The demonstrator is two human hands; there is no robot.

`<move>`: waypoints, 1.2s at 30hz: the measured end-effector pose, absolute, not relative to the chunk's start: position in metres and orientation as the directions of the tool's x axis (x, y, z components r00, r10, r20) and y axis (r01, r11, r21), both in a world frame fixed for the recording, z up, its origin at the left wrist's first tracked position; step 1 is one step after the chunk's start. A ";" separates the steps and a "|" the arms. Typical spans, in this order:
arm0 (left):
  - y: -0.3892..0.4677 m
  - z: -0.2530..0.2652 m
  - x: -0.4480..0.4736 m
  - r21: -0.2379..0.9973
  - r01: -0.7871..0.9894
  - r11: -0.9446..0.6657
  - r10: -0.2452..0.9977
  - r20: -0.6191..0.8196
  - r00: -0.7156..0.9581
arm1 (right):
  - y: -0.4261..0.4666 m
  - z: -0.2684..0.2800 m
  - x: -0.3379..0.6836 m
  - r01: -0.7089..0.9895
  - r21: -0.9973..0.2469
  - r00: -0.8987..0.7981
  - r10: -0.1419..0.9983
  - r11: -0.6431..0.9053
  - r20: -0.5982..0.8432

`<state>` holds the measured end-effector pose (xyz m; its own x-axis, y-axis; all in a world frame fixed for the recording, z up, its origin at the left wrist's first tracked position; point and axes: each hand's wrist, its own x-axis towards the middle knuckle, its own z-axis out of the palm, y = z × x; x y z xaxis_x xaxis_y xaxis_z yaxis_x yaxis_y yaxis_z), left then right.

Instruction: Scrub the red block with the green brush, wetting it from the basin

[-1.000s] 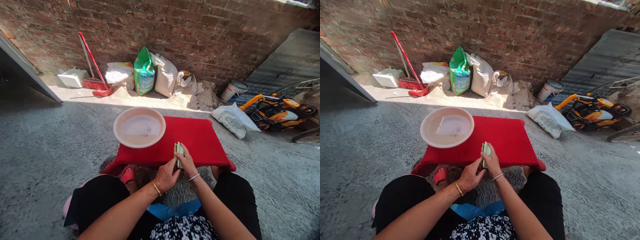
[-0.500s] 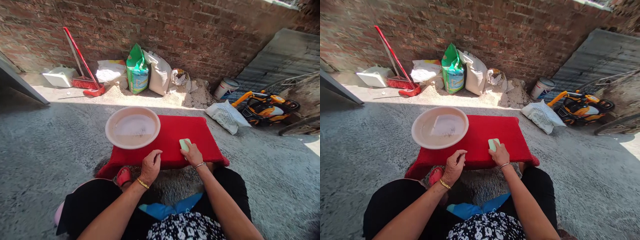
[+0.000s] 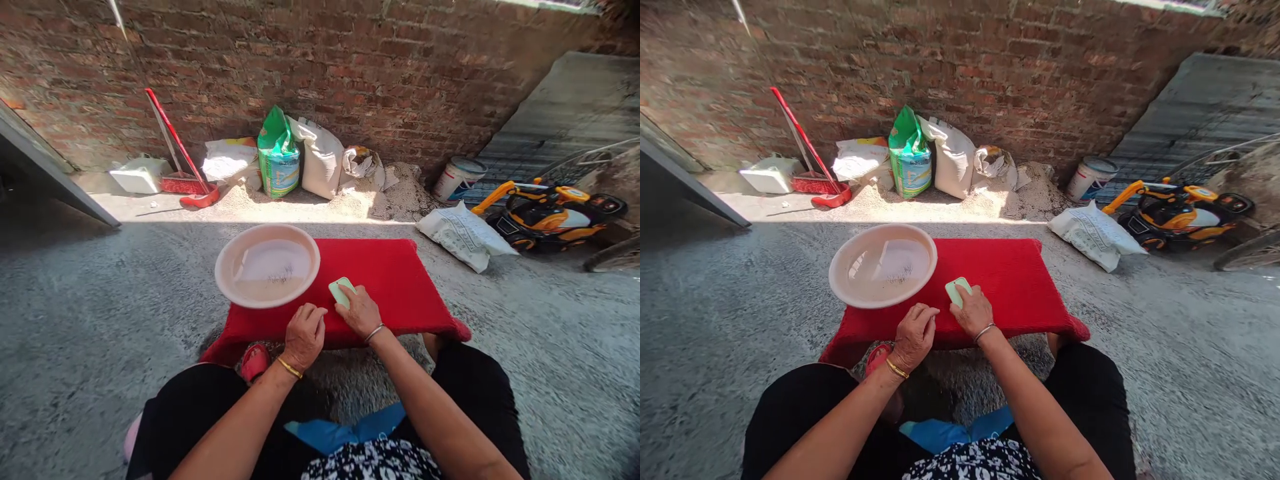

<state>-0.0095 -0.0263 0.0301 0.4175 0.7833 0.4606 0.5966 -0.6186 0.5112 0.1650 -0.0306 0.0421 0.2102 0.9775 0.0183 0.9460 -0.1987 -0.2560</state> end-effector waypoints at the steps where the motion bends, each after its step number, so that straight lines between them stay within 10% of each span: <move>1: -0.025 0.031 -0.009 0.479 0.607 -0.634 0.770 0.466 0.436 | -0.023 0.041 0.156 0.959 -0.236 0.168 0.985 -0.156 0.031; 7: -0.023 0.032 -0.002 0.417 0.679 -0.605 0.796 0.341 0.500 | -0.040 0.037 0.242 0.910 -0.151 0.385 0.922 -0.386 -0.036; 13: -0.019 0.021 -0.011 0.252 0.833 -0.493 0.870 0.147 0.471 | -0.080 0.048 0.330 0.601 -0.091 0.793 0.607 -0.794 -0.057; 21: -0.009 0.007 -0.020 0.072 0.845 -0.530 0.846 0.116 0.521 | -0.011 0.032 0.164 0.957 -0.207 0.229 0.968 -0.204 0.104; 26: -0.007 0.009 -0.016 0.037 0.844 -0.534 0.844 0.081 0.531 | -0.012 0.029 0.198 0.954 -0.174 0.258 0.964 -0.244 0.062; 36: -0.010 0.016 -0.009 0.017 0.800 -0.600 0.800 -0.003 0.600 | -0.130 0.037 0.401 0.420 -0.112 0.903 0.427 -0.901 -0.050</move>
